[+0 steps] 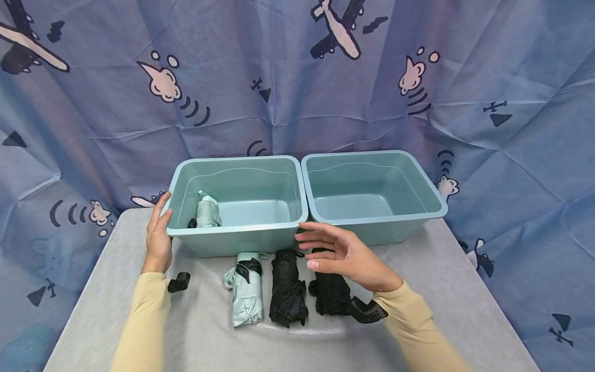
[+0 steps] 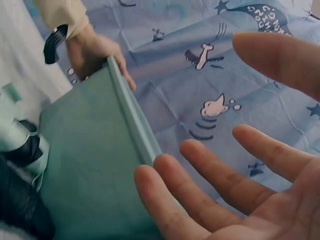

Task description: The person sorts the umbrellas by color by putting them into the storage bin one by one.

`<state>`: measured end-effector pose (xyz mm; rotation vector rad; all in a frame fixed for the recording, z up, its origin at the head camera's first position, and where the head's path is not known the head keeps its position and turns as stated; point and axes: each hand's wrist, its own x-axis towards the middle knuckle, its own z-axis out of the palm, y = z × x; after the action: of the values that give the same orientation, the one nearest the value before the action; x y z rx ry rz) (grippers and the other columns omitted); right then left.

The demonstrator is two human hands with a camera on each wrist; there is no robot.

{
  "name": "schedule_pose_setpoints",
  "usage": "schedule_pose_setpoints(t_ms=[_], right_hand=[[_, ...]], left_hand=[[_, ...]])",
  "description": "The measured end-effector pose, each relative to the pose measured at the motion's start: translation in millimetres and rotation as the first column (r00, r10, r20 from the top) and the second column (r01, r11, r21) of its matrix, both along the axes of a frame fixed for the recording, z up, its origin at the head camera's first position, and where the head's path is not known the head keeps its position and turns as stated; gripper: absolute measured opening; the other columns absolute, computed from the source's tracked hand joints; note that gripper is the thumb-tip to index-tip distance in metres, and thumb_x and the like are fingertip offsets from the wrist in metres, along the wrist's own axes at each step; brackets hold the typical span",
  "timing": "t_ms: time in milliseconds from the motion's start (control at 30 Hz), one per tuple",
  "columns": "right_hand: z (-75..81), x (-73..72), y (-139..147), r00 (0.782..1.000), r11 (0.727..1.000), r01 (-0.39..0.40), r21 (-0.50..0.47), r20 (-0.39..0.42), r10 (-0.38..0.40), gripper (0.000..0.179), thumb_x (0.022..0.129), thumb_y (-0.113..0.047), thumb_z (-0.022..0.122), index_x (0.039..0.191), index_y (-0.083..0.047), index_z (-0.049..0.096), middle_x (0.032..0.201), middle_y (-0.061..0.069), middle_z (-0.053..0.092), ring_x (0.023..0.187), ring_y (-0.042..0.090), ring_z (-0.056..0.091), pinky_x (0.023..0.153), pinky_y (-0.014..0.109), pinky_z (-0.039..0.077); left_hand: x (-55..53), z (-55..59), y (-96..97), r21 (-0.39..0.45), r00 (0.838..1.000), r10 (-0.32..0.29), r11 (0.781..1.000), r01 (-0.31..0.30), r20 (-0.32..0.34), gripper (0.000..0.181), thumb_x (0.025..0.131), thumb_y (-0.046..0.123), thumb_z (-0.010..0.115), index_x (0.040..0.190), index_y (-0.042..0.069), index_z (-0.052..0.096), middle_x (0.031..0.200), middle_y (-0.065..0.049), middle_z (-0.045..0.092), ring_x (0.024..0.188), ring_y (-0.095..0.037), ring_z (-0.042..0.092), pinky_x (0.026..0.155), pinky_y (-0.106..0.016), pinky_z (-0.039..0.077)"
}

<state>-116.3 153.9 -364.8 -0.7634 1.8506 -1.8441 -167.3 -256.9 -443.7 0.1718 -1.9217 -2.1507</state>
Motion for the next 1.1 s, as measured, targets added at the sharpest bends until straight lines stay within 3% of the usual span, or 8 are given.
schedule_pose_setpoints(t_ms=[400,567,700,867,1100], right_hand=[[-24.9,2.1,34.9,0.994,0.98,0.107,0.166,-0.035,-0.103,0.069,0.092,-0.009,0.076,0.153,-0.01,0.044,0.144,0.015,0.052,0.13,0.032,0.052,0.104,0.046,0.046],[-38.5,-1.5,47.0,0.99,0.966,0.137,0.221,-0.017,-0.136,0.07,0.09,-0.012,0.078,0.152,-0.012,0.046,0.143,0.014,0.052,0.13,0.04,0.05,0.103,0.047,0.046],[-50.1,-4.1,54.0,0.987,0.951,0.155,0.266,0.0,-0.161,0.07,0.09,-0.016,0.079,0.151,-0.012,0.047,0.143,0.02,0.051,0.13,0.048,0.046,0.103,0.049,0.046],[-66.4,-7.6,60.8,0.982,0.93,0.165,0.328,0.036,-0.187,0.072,0.088,-0.02,0.082,0.151,-0.012,0.048,0.145,0.027,0.047,0.131,0.049,0.044,0.1,0.048,0.046],[-93.2,-11.6,69.2,0.98,0.89,0.166,0.424,0.033,-0.199,0.074,0.084,-0.025,0.086,0.149,-0.014,0.052,0.146,0.021,0.047,0.127,0.043,0.048,0.091,0.046,0.048]], left_hand=[[0.7,-0.5,0.4,0.009,1.0,-0.001,1.0,0.001,0.0,0.05,0.111,0.018,0.03,0.161,0.021,0.032,0.163,-0.004,0.027,0.144,-0.024,0.03,0.116,-0.044,0.024],[1.2,0.3,0.4,0.01,1.0,0.004,1.0,-0.004,-0.004,0.05,0.111,0.018,0.03,0.16,0.021,0.033,0.162,-0.005,0.029,0.142,-0.023,0.032,0.115,-0.042,0.025],[1.5,0.7,0.4,0.012,1.0,0.01,1.0,-0.01,-0.003,0.05,0.11,0.018,0.03,0.16,0.02,0.034,0.161,-0.006,0.031,0.141,-0.023,0.034,0.113,-0.041,0.027],[1.1,1.1,1.0,0.006,1.0,0.009,1.0,-0.009,-0.002,0.049,0.11,0.018,0.031,0.16,0.021,0.034,0.161,-0.007,0.031,0.141,-0.024,0.034,0.113,-0.041,0.027],[1.3,1.8,1.0,0.0,1.0,0.004,1.0,-0.004,0.001,0.05,0.11,0.018,0.03,0.16,0.021,0.033,0.162,-0.006,0.03,0.143,-0.025,0.032,0.115,-0.045,0.026]])
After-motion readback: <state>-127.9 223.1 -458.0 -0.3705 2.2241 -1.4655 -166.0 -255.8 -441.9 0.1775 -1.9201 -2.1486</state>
